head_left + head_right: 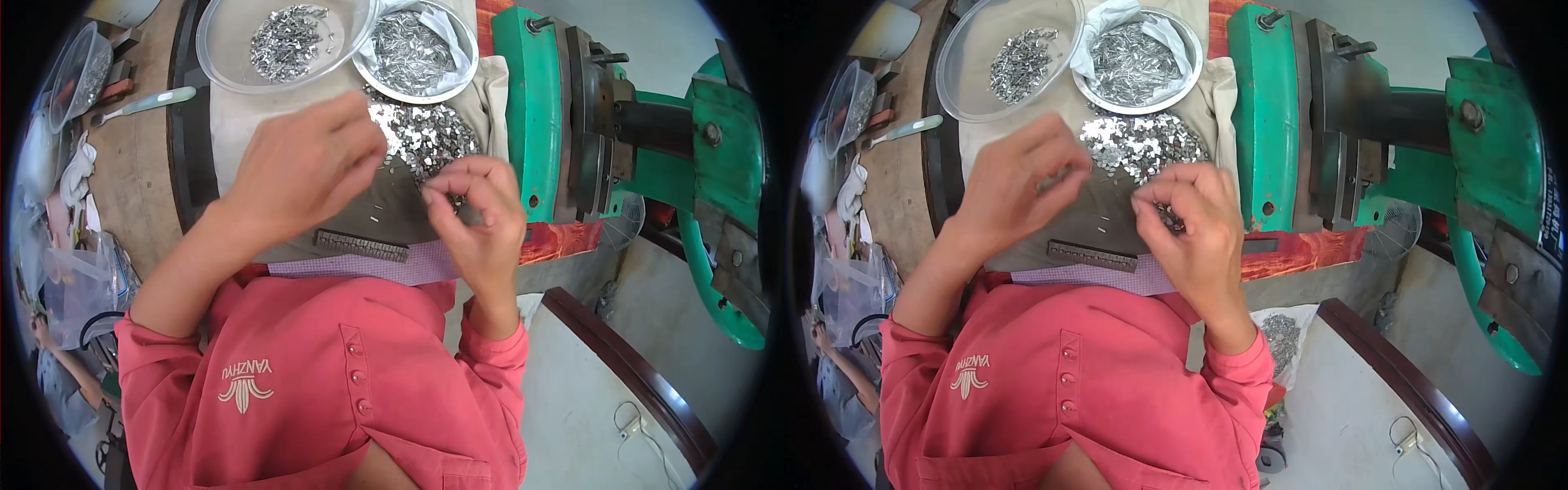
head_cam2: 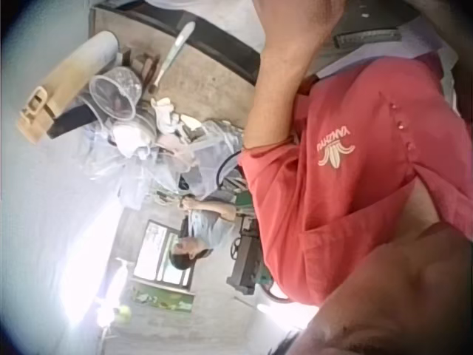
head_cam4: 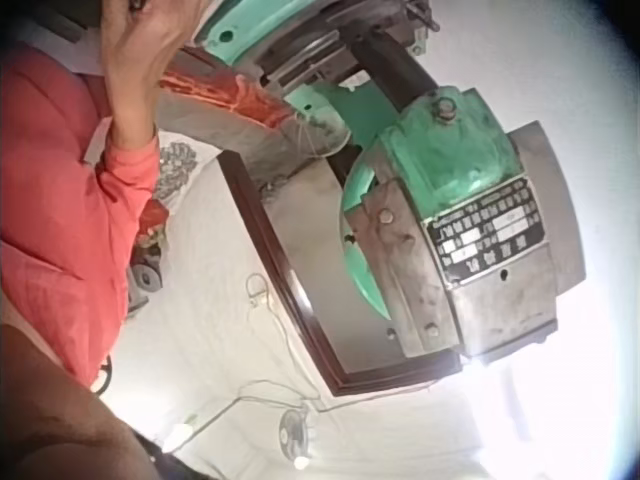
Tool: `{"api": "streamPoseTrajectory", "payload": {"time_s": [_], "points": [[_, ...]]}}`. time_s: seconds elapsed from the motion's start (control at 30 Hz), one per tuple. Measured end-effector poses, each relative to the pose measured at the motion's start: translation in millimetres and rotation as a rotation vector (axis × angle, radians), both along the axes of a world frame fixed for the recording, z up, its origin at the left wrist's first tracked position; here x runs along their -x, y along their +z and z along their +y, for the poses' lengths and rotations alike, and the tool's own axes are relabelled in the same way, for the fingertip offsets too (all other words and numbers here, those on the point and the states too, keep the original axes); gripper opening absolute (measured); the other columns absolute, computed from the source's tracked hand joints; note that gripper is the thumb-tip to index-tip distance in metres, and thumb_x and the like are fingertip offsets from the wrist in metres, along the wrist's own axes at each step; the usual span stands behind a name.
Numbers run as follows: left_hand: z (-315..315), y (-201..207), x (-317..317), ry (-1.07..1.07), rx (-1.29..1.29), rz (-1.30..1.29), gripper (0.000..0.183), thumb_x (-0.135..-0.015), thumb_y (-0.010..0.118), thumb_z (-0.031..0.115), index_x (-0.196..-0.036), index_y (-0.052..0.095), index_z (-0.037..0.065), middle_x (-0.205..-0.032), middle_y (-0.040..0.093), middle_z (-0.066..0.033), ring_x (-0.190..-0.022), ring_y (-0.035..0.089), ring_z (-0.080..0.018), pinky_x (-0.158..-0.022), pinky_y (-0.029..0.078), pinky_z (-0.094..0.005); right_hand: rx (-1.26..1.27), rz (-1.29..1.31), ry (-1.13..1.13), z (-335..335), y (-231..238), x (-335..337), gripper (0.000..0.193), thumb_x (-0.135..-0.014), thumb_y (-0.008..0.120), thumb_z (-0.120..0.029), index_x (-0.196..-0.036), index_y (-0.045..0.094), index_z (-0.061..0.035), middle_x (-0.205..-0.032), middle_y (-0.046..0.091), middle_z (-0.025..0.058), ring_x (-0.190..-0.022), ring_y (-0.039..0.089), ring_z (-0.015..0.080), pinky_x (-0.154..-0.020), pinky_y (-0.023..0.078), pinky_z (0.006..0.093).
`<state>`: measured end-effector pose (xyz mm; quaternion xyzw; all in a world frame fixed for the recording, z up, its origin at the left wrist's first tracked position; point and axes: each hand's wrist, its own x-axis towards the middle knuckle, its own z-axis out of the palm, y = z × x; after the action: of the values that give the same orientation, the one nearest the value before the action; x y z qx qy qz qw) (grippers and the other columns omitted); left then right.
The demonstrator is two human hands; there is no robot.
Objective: Placing small metal components onto a guiding strip and then processing them with an industrial press machine.
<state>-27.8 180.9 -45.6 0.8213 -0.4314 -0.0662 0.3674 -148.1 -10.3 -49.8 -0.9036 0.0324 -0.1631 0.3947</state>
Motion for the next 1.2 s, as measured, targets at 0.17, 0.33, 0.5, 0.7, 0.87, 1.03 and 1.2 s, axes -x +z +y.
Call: {"api": "streamPoseTrajectory", "payload": {"time_s": [0.17, 0.33, 0.5, 0.7, 0.87, 1.03, 1.2], "points": [[-27, 9, -22, 0.060, 0.094, -0.204, 0.011, -0.082, 0.071, 0.006, -0.089, 0.063, 0.006, -0.084, 0.056, -0.0058, -0.067, 0.060, -0.0229, -0.058, 0.047, -0.0329, 0.206, -0.182, 0.021, -17, 14, -47, 0.015, -0.071, 0.079, 0.000, -0.083, 0.070, -0.0055, -0.092, 0.063, 0.0064, -0.083, 0.059, 0.0260, -0.071, 0.047, 0.0367], [-16, 7, -19, -0.008, 0.087, -0.106, 0.009, -0.082, 0.070, 0.006, -0.088, 0.063, 0.005, -0.084, 0.058, -0.0054, -0.064, 0.060, -0.0220, -0.057, 0.047, -0.0330, 0.267, -0.254, 0.024, -21, 19, -62, 0.014, -0.071, 0.078, -0.002, -0.082, 0.071, -0.0065, -0.092, 0.064, 0.0060, -0.083, 0.059, 0.0270, -0.070, 0.048, 0.0373], [1, -8, 1, -0.096, -0.093, 0.089, 0.007, -0.083, 0.069, 0.009, -0.087, 0.063, 0.006, -0.085, 0.057, -0.0065, -0.066, 0.061, -0.0253, -0.060, 0.048, -0.0374, 0.427, -0.284, 0.042, -25, 5, -100, 0.010, -0.075, 0.078, -0.007, -0.084, 0.072, -0.0079, -0.088, 0.066, 0.0060, -0.084, 0.062, 0.0274, -0.074, 0.049, 0.0377], [8, -30, 7, -0.088, -0.168, 0.062, 0.010, -0.085, 0.068, 0.011, -0.089, 0.062, 0.005, -0.089, 0.058, -0.0081, -0.074, 0.061, -0.0318, -0.064, 0.048, -0.0415, 0.460, -0.056, 0.110, -17, 16, -118, 0.006, -0.079, 0.073, -0.009, -0.081, 0.071, -0.0032, -0.090, 0.063, 0.0150, -0.087, 0.059, 0.0354, -0.080, 0.048, 0.0438], [20, -14, 12, -0.112, -0.144, 0.159, 0.015, -0.084, 0.070, 0.013, -0.092, 0.062, 0.004, -0.090, 0.058, -0.0101, -0.076, 0.061, -0.0325, -0.066, 0.049, -0.0412, 0.582, 0.068, 0.147, -19, 22, -121, 0.012, -0.080, 0.073, -0.015, -0.084, 0.074, -0.0042, -0.093, 0.066, 0.0153, -0.090, 0.060, 0.0339, -0.083, 0.048, 0.0437], [45, -6, 23, -0.254, -0.168, 0.277, 0.032, -0.073, 0.081, 0.018, -0.096, 0.064, 0.004, -0.094, 0.058, -0.0096, -0.089, 0.060, -0.0315, -0.073, 0.050, -0.0410, 0.267, -0.121, 0.161, -23, 27, -58, 0.012, -0.073, 0.081, -0.008, -0.082, 0.074, -0.0088, -0.080, 0.065, 0.0052, -0.077, 0.061, 0.0274, -0.069, 0.049, 0.0381], [55, -8, 36, -0.255, -0.220, 0.235, 0.029, -0.074, 0.079, 0.014, -0.096, 0.063, 0.005, -0.096, 0.057, -0.0077, -0.089, 0.060, -0.0284, -0.074, 0.051, -0.0395, 0.078, 0.210, 0.187, -13, 7, 30, 0.016, -0.071, 0.081, -0.002, -0.085, 0.076, -0.0059, -0.083, 0.068, 0.0058, -0.079, 0.065, 0.0233, -0.069, 0.051, 0.0344]]}}
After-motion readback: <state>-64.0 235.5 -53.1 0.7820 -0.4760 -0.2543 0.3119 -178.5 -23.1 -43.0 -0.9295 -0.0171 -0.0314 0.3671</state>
